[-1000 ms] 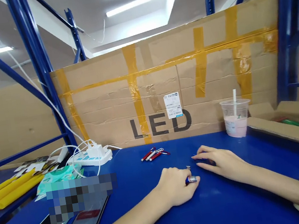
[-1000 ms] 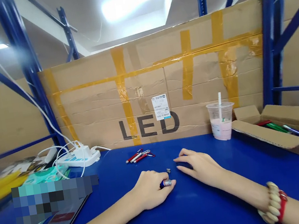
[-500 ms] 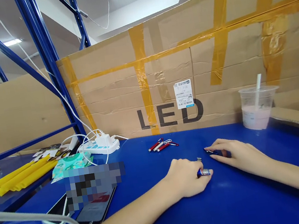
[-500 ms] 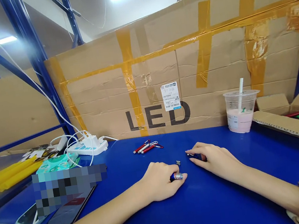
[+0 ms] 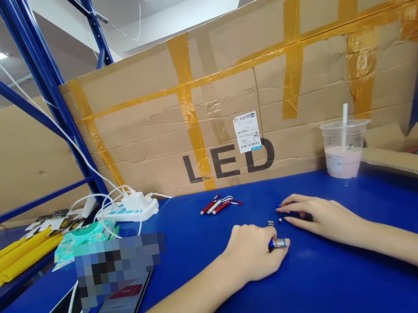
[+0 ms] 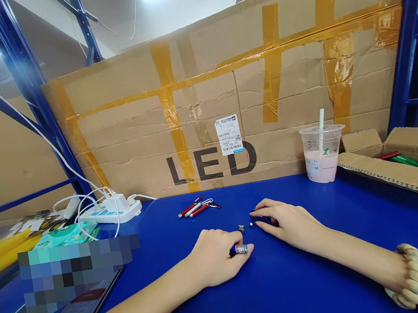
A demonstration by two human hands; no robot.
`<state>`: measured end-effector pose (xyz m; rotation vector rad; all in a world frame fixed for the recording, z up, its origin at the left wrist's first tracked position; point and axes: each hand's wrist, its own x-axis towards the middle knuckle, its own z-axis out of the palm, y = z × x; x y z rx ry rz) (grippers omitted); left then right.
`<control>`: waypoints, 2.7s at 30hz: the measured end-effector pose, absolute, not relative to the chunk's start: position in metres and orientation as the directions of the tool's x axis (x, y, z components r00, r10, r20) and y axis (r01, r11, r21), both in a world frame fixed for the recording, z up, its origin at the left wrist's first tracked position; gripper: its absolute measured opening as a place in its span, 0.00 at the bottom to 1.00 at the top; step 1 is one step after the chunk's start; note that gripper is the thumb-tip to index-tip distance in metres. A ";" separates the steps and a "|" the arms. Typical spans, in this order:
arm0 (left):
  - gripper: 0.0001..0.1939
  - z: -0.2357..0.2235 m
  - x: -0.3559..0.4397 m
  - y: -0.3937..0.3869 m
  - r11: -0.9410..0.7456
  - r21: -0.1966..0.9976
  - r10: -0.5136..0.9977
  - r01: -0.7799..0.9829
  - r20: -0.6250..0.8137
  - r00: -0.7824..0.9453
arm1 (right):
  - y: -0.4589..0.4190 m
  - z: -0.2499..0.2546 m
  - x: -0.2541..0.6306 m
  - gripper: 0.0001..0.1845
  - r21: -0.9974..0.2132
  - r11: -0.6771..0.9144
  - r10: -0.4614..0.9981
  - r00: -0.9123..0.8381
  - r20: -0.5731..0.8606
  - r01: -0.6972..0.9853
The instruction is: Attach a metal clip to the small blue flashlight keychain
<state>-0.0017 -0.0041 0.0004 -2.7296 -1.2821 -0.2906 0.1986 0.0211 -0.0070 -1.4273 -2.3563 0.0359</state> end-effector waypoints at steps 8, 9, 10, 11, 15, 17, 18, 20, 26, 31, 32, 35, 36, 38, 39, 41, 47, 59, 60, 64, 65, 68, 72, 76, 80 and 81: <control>0.19 0.001 0.000 -0.004 -0.655 -0.008 0.732 0.755 0.240 0.638 | 0.011 -0.001 0.189 0.16 -0.224 0.510 0.849 -0.443 0.288 0.831; 0.19 0.001 0.000 -0.004 -0.656 -0.006 0.732 0.755 0.239 0.638 | 0.010 -0.001 0.188 0.16 -0.227 0.512 0.847 -0.442 0.294 0.829; 0.19 0.001 0.000 -0.004 -0.656 -0.003 0.733 0.755 0.236 0.638 | 0.008 0.000 0.187 0.16 -0.237 0.513 0.846 -0.439 0.302 0.825; 0.19 0.001 0.000 -0.005 -0.656 -0.001 0.734 0.755 0.232 0.638 | 0.007 0.000 0.186 0.17 -0.253 0.515 0.845 -0.435 0.311 0.819; 0.19 0.001 -0.001 -0.006 -0.648 0.008 0.744 0.762 0.221 0.631 | 0.003 0.003 0.183 0.19 -0.308 0.524 0.843 -0.433 0.318 0.794; 0.18 0.001 -0.001 -0.006 -0.643 0.010 0.748 0.766 0.220 0.626 | 0.002 0.004 0.182 0.19 -0.316 0.531 0.842 -0.447 0.304 0.786; 0.17 0.001 -0.001 -0.005 -0.642 0.008 0.750 0.767 0.216 0.625 | 0.002 0.004 0.182 0.19 -0.316 0.538 0.838 -0.458 0.297 0.781; 0.17 0.001 0.000 -0.005 -0.638 -0.001 0.754 0.770 0.203 0.625 | 0.002 0.003 0.183 0.20 -0.317 0.558 0.827 -0.482 0.288 0.767; 0.19 -0.001 0.000 -0.001 -0.635 -0.024 0.751 0.772 0.215 0.625 | 0.002 -0.002 0.186 0.26 -0.313 0.607 0.794 -0.539 0.283 0.731; 0.18 -0.001 0.000 -0.002 -0.634 -0.011 0.758 0.773 0.191 0.624 | -0.002 0.002 0.185 0.25 -0.269 0.678 0.735 -0.626 0.260 0.684; 0.17 0.000 0.000 -0.002 -0.634 -0.008 0.759 0.773 0.186 0.625 | -0.002 0.003 0.185 0.24 -0.264 0.687 0.727 -0.641 0.248 0.677; 0.16 0.002 0.000 -0.003 -0.625 -0.005 0.769 0.781 0.171 0.617 | -0.001 0.004 0.185 0.23 -0.250 0.693 0.721 -0.658 0.218 0.676; 0.16 0.003 0.000 -0.004 -0.621 -0.005 0.773 0.784 0.165 0.613 | 0.000 0.003 0.186 0.23 -0.245 0.692 0.721 -0.659 0.214 0.678; 0.16 0.004 0.001 -0.005 -0.617 -0.005 0.777 0.787 0.159 0.609 | 0.001 0.002 0.186 0.23 -0.241 0.696 0.718 -0.660 0.222 0.676; 0.17 0.004 0.001 -0.005 -0.618 -0.004 0.776 0.786 0.159 0.611 | 0.002 0.001 0.186 0.23 -0.241 0.700 0.714 -0.661 0.233 0.672; 0.17 0.004 0.001 -0.005 -0.623 -0.002 0.772 0.783 0.159 0.615 | 0.002 0.000 0.186 0.22 -0.239 0.700 0.714 -0.649 0.263 0.673; 0.16 0.002 0.000 -0.005 -0.622 0.007 0.772 0.783 0.176 0.611 | 0.007 -0.001 0.185 0.15 -0.259 0.592 0.800 -0.518 0.304 0.763; 0.15 0.000 -0.002 -0.004 -0.649 0.007 0.750 0.761 0.174 0.638 | 0.009 -0.003 0.186 0.13 -0.278 0.533 0.840 -0.461 0.285 0.799; 0.14 0.001 -0.002 -0.004 -0.648 0.005 0.752 0.762 0.169 0.638 | 0.009 -0.003 0.186 0.14 -0.276 0.535 0.838 -0.462 0.288 0.798; 0.14 0.001 -0.002 -0.005 -0.646 0.012 0.754 0.763 0.166 0.635 | 0.010 -0.005 0.187 0.14 -0.270 0.533 0.838 -0.458 0.296 0.802; 0.13 0.001 -0.002 -0.005 -0.647 0.015 0.753 0.762 0.168 0.636 | 0.010 -0.005 0.187 0.14 -0.268 0.531 0.840 -0.457 0.293 0.804; 0.13 0.001 -0.003 -0.004 -0.652 0.016 0.748 0.758 0.175 0.640 | 0.011 -0.005 0.187 0.14 -0.262 0.530 0.842 -0.462 0.279 0.807; 0.14 0.000 -0.003 -0.004 -0.655 0.013 0.746 0.756 0.172 0.643 | 0.013 -0.006 0.187 0.15 -0.248 0.529 0.841 -0.461 0.283 0.812; 0.13 0.000 -0.003 -0.004 -0.660 0.004 0.739 0.751 0.180 0.649 | 0.012 -0.005 0.187 0.15 -0.242 0.531 0.838 -0.462 0.289 0.812; 0.13 -0.001 -0.002 -0.004 -0.666 0.005 0.733 0.746 0.191 0.653 | 0.011 -0.004 0.186 0.14 -0.256 0.535 0.839 -0.470 0.275 0.805; 0.13 -0.001 -0.002 -0.004 -0.665 0.006 0.734 0.747 0.192 0.652 | 0.011 -0.004 0.186 0.14 -0.259 0.534 0.840 -0.470 0.272 0.805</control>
